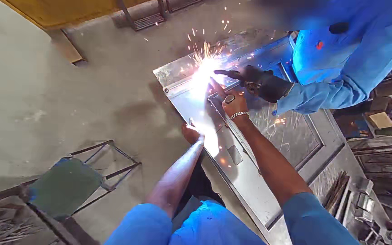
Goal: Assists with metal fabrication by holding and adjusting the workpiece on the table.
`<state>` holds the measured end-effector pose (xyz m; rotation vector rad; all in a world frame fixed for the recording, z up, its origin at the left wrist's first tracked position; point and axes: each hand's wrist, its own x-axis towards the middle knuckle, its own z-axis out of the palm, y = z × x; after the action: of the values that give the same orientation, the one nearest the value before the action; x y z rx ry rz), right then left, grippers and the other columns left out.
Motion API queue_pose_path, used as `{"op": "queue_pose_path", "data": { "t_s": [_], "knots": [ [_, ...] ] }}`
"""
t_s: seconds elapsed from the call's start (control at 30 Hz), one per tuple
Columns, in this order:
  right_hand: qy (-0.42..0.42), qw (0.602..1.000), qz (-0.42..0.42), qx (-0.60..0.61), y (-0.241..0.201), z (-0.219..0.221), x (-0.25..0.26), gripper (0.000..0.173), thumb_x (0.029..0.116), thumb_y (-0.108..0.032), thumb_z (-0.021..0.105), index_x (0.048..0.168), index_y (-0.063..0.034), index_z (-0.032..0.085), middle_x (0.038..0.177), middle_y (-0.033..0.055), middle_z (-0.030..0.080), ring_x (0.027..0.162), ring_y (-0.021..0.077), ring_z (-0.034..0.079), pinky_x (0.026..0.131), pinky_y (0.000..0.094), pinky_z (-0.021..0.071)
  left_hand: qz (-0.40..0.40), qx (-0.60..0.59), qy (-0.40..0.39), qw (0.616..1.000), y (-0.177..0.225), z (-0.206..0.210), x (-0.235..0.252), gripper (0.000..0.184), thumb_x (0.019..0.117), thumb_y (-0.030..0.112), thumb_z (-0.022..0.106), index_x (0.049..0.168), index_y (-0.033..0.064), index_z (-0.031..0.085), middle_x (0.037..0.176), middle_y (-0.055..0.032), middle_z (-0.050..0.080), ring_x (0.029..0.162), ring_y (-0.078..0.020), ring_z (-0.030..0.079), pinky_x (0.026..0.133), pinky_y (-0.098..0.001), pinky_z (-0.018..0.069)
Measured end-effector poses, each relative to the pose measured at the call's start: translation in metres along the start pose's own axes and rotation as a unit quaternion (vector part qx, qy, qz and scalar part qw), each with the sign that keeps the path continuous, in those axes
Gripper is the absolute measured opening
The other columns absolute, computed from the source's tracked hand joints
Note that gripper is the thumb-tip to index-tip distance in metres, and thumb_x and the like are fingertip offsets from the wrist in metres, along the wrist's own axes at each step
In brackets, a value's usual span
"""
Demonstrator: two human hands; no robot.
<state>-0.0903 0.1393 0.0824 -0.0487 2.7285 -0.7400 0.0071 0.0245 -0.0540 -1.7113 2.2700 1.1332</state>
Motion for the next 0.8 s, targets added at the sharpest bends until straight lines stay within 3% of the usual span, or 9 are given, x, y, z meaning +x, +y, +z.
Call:
{"op": "queue_pose_path", "data": {
  "t_s": [0.37,0.5,0.6,0.8],
  "knots": [
    [0.017,1.000,0.010,-0.023,-0.014,-0.003,0.014,0.042,0.0860,-0.023,0.075,0.128,-0.0201,0.068,0.097,0.0174,0.074,0.084,0.0379,0.072,0.065,0.0615,0.0554,0.005,-0.011,0.013,1.000,-0.004,0.006,0.001,0.052,0.1092,0.040,0.042,0.143,0.0025,0.056,0.141,-0.0202,0.060,0.131,-0.0335,0.059,0.109,-0.0482,0.0475],
    [0.004,1.000,0.002,0.000,-0.008,-0.007,0.006,0.043,0.0900,-0.025,0.073,0.132,-0.0257,0.065,0.098,0.0177,0.072,0.077,0.0376,0.069,0.061,0.0599,0.0546,0.038,-0.006,0.005,0.999,-0.005,0.002,0.002,0.057,0.1112,0.042,0.033,0.142,-0.0005,0.055,0.140,-0.0220,0.060,0.130,-0.0353,0.059,0.109,-0.0503,0.0474],
    [0.016,1.000,-0.010,-0.010,-0.008,-0.006,0.009,0.041,0.0892,-0.025,0.072,0.129,-0.0229,0.066,0.094,0.0168,0.073,0.077,0.0372,0.070,0.061,0.0603,0.0543,0.037,0.005,0.010,0.999,-0.006,0.004,0.002,0.059,0.1115,0.042,0.032,0.143,-0.0024,0.053,0.138,-0.0231,0.060,0.129,-0.0359,0.060,0.108,-0.0495,0.0483],
    [0.015,0.998,-0.004,-0.054,-0.006,0.005,0.022,0.042,0.0868,-0.031,0.074,0.128,-0.0283,0.067,0.090,0.0135,0.074,0.078,0.0348,0.072,0.062,0.0599,0.0548,0.037,-0.002,0.025,0.999,-0.007,0.008,0.003,0.060,0.1111,0.045,0.033,0.145,-0.0005,0.053,0.138,-0.0214,0.061,0.128,-0.0350,0.060,0.107,-0.0493,0.0487]
  ]
}}
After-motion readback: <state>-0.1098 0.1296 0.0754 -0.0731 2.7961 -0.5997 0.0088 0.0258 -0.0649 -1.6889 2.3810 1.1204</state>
